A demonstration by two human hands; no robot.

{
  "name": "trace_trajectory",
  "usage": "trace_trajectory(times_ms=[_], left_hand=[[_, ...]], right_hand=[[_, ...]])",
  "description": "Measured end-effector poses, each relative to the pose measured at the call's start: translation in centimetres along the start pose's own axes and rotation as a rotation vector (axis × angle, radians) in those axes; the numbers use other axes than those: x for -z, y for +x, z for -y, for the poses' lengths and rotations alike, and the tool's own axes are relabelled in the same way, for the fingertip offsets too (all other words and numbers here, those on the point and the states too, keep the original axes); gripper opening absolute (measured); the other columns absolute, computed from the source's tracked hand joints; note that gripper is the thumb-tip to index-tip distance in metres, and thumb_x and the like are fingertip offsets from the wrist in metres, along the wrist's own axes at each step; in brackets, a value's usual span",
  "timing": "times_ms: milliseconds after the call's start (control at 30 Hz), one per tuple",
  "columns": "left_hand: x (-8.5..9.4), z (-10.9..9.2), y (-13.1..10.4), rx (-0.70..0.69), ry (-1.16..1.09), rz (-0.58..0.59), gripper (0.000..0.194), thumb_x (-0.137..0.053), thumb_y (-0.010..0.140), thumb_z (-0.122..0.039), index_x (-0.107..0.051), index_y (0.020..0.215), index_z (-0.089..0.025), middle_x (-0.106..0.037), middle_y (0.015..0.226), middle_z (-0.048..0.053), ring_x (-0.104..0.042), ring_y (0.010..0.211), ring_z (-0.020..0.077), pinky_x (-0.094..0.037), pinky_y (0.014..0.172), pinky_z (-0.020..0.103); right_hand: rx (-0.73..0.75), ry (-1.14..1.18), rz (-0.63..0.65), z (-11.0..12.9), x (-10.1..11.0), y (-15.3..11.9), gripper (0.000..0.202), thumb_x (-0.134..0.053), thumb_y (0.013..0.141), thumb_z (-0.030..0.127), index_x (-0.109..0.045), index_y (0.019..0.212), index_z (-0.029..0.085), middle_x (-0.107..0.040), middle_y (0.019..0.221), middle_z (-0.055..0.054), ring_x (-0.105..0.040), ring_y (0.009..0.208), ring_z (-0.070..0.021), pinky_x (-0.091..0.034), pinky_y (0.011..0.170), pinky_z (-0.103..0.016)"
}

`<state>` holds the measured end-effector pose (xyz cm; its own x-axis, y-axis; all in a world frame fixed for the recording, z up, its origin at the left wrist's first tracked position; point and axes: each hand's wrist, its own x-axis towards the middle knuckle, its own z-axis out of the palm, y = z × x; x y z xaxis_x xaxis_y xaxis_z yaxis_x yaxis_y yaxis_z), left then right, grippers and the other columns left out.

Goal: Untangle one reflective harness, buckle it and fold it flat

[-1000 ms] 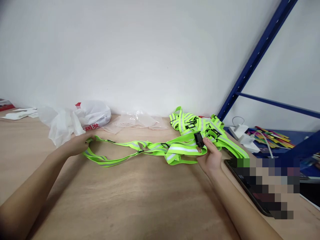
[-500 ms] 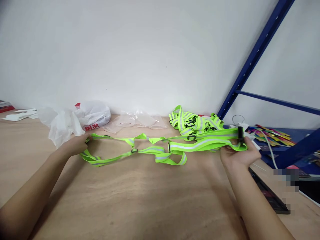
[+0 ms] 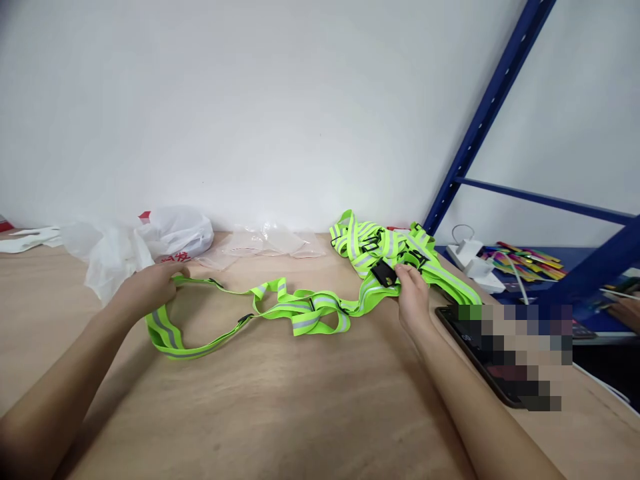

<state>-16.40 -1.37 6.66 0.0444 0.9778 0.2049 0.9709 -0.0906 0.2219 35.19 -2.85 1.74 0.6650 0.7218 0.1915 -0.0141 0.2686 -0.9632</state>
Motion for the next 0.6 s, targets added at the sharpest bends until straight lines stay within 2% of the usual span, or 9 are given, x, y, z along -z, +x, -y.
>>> trace_trajectory(times_ms=[33, 67, 133, 233, 300, 367, 433, 533, 600], left_hand=[[0.2, -1.4, -0.4, -0.024, 0.012, -0.032, 0.029, -0.048, 0.077, -0.019, -0.067, 0.098, -0.024, -0.073, 0.107, 0.009, -0.067, 0.093, 0.0312, -0.049, 0.074, 0.037], [0.3, -3.1, -0.9, -0.104, -0.014, -0.054, 0.032, -0.043, 0.084, -0.022, -0.066, 0.106, -0.025, -0.072, 0.114, 0.008, -0.066, 0.099, 0.0300, -0.050, 0.079, 0.037], [0.4, -7.0, -2.2, -0.282, -0.111, -0.060, 0.034, -0.037, 0.094, -0.031, -0.065, 0.113, -0.023, -0.072, 0.115, 0.009, -0.065, 0.105, 0.0288, -0.050, 0.086, 0.038], [-0.4, -12.4, -4.5, -0.517, -0.224, 0.070, 0.036, -0.038, 0.101, -0.042, -0.061, 0.121, -0.023, -0.070, 0.120, 0.008, -0.065, 0.107, 0.0260, -0.049, 0.091, 0.038], [-1.5, -14.6, -5.4, -0.656, -0.211, 0.162, 0.036, -0.045, 0.099, -0.045, -0.060, 0.122, -0.021, -0.070, 0.116, 0.010, -0.065, 0.104, 0.0269, -0.050, 0.088, 0.039], [-2.8, -15.5, -5.8, -0.698, -0.208, 0.173, 0.032, -0.049, 0.098, -0.041, -0.060, 0.120, -0.021, -0.070, 0.114, 0.010, -0.065, 0.104, 0.0272, -0.050, 0.087, 0.039], [-4.0, -15.5, -5.8, -0.688, -0.227, 0.152, 0.024, -0.050, 0.098, -0.033, -0.061, 0.116, -0.021, -0.070, 0.115, 0.009, -0.065, 0.104, 0.0261, -0.050, 0.086, 0.038], [-5.2, -14.8, -5.5, -0.659, -0.261, 0.112, 0.020, -0.047, 0.098, -0.025, -0.064, 0.109, -0.022, -0.072, 0.111, 0.006, -0.068, 0.098, 0.0238, -0.050, 0.084, 0.036], [-5.4, -14.5, -5.4, -0.648, -0.293, 0.079, 0.021, -0.046, 0.099, -0.024, -0.065, 0.107, -0.022, -0.074, 0.106, 0.005, -0.069, 0.094, 0.0224, -0.050, 0.082, 0.034]], right_hand=[[0.027, -0.071, -0.002, -0.4, -0.1, 0.0, 0.035, -0.073, 0.065, 0.051, -0.063, 0.079, 0.021, -0.062, 0.081, 0.001, -0.059, 0.077, -0.0183, -0.052, 0.065, -0.030], [0.059, -0.124, 0.005, -0.7, -0.1, 0.0, 0.038, -0.072, 0.066, 0.054, -0.064, 0.082, 0.021, -0.064, 0.086, -0.001, -0.061, 0.085, -0.0206, -0.054, 0.072, -0.033], [0.150, -0.189, 0.051, -1.1, -0.3, -0.1, 0.043, -0.070, 0.070, 0.058, -0.063, 0.093, 0.022, -0.066, 0.099, -0.004, -0.062, 0.099, -0.0237, -0.053, 0.087, -0.039], [0.321, -0.308, 0.159, -1.2, -0.4, -0.8, 0.048, -0.062, 0.082, 0.059, -0.056, 0.113, 0.024, -0.064, 0.118, -0.009, -0.061, 0.113, -0.0266, -0.049, 0.098, -0.046], [0.432, -0.426, 0.217, -0.8, -0.4, -1.7, 0.048, -0.057, 0.088, 0.057, -0.054, 0.122, 0.023, -0.061, 0.127, -0.013, -0.058, 0.121, -0.0291, -0.047, 0.102, -0.050], [0.569, -0.539, 0.276, 0.0, -0.6, -2.9, 0.044, -0.056, 0.092, 0.051, -0.054, 0.125, 0.022, -0.061, 0.129, -0.014, -0.056, 0.125, -0.0310, -0.045, 0.105, -0.053], [0.752, -0.591, 0.378, 0.9, -0.9, -4.3, 0.034, -0.055, 0.094, 0.042, -0.057, 0.122, 0.022, -0.064, 0.125, -0.014, -0.058, 0.122, -0.0306, -0.046, 0.104, -0.051], [1.053, -0.574, 0.621, 2.1, -1.6, -6.7, 0.018, -0.055, 0.096, 0.026, -0.064, 0.111, 0.023, -0.070, 0.114, -0.011, -0.066, 0.108, -0.0253, -0.052, 0.095, -0.043], [1.186, -0.570, 0.788, 2.6, -2.1, -8.1, 0.016, -0.057, 0.095, 0.021, -0.066, 0.108, 0.023, -0.072, 0.108, -0.009, -0.069, 0.100, -0.0223, -0.055, 0.089, -0.038]])
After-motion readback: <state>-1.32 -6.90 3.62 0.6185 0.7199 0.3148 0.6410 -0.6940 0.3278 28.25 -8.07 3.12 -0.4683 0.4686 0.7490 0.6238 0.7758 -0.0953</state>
